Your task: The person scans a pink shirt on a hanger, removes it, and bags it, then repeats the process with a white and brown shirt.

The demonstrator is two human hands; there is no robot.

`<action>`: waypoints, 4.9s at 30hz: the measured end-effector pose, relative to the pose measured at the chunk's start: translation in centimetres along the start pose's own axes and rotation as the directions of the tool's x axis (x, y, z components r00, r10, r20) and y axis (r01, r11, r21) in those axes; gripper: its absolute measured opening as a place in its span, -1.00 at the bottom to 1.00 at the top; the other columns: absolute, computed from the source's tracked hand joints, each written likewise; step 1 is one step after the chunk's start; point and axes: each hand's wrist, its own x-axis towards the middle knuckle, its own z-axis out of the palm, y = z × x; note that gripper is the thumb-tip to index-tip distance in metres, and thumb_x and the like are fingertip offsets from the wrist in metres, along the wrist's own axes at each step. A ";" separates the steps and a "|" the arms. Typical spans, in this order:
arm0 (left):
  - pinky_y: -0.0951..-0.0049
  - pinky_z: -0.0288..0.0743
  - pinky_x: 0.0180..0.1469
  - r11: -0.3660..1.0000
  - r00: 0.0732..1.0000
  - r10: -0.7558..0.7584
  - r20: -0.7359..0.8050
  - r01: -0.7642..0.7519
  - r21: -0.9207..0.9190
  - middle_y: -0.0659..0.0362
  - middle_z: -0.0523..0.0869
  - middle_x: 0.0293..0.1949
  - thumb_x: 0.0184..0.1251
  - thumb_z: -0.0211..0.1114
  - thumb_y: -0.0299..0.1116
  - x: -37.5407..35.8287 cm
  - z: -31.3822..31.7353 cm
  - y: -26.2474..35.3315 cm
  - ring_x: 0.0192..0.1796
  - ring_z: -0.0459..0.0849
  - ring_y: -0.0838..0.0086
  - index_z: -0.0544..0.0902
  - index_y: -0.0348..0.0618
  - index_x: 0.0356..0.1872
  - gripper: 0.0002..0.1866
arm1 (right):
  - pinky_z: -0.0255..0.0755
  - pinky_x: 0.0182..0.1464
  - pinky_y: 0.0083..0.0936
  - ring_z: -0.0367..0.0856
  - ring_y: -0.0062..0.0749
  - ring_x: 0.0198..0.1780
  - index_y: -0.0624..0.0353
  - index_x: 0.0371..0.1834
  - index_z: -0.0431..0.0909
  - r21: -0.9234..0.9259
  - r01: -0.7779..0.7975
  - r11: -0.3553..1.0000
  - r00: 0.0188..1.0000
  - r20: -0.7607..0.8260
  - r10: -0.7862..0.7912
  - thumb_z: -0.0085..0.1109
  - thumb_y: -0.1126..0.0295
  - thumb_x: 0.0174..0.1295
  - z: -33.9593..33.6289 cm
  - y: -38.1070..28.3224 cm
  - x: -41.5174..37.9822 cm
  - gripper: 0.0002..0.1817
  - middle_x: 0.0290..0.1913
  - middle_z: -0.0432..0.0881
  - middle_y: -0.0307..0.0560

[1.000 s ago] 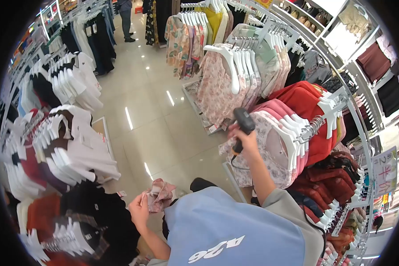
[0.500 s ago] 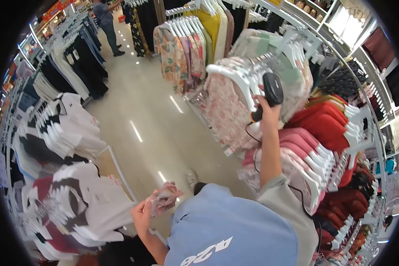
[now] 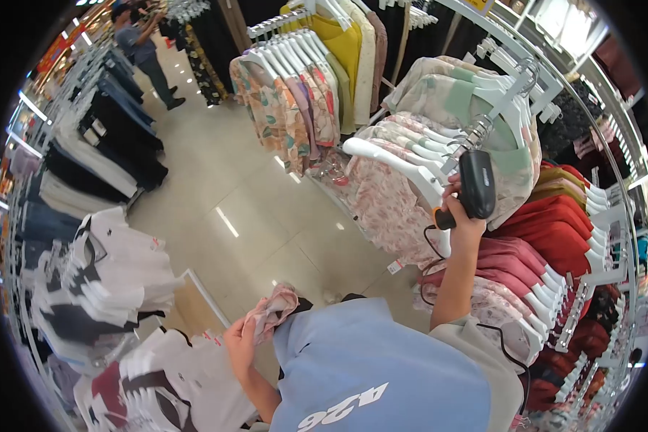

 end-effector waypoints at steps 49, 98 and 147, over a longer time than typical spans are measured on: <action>0.49 0.46 -0.01 0.984 -0.374 0.139 0.917 -0.054 -0.171 0.06 0.67 -0.09 0.24 0.18 -0.55 -9.5 21.2 14.0 -0.08 0.63 0.46 0.55 -0.43 -0.03 -0.72 | 0.26 -0.49 -0.71 0.26 -0.59 -0.44 0.17 -0.25 0.35 0.301 0.787 0.539 0.425 -0.897 -0.120 0.06 0.53 0.13 3.1 -9.6 -50.8 -0.85 -0.45 0.32 -0.20; 0.10 0.48 -0.30 0.272 -0.984 -0.162 -0.080 0.034 -0.962 -0.04 0.60 -0.42 0.03 0.20 -0.40 -85.4 44.7 -15.2 -0.34 0.61 -0.02 0.54 -0.23 -0.25 -0.76 | 0.35 -0.51 -0.61 0.44 -0.54 -0.51 0.27 -0.35 0.44 -0.586 0.208 0.783 -0.905 -0.418 -0.073 0.13 0.61 0.07 -40.0 -34.5 -90.5 -0.90 -0.43 0.52 -0.09; 0.21 0.51 -0.25 0.432 -0.848 -0.503 -0.168 -0.078 -0.899 0.05 0.66 -0.41 -0.07 0.37 -0.26 -163.0 53.9 -39.1 -0.34 0.65 0.14 0.68 -0.10 -0.27 -0.71 | 0.38 -0.51 -0.58 0.49 -0.50 -0.54 0.40 -0.14 0.51 -0.431 0.133 0.893 -0.389 -0.851 -0.353 0.17 0.61 0.08 -93.4 -68.4 -128.0 -0.75 -0.34 0.58 0.02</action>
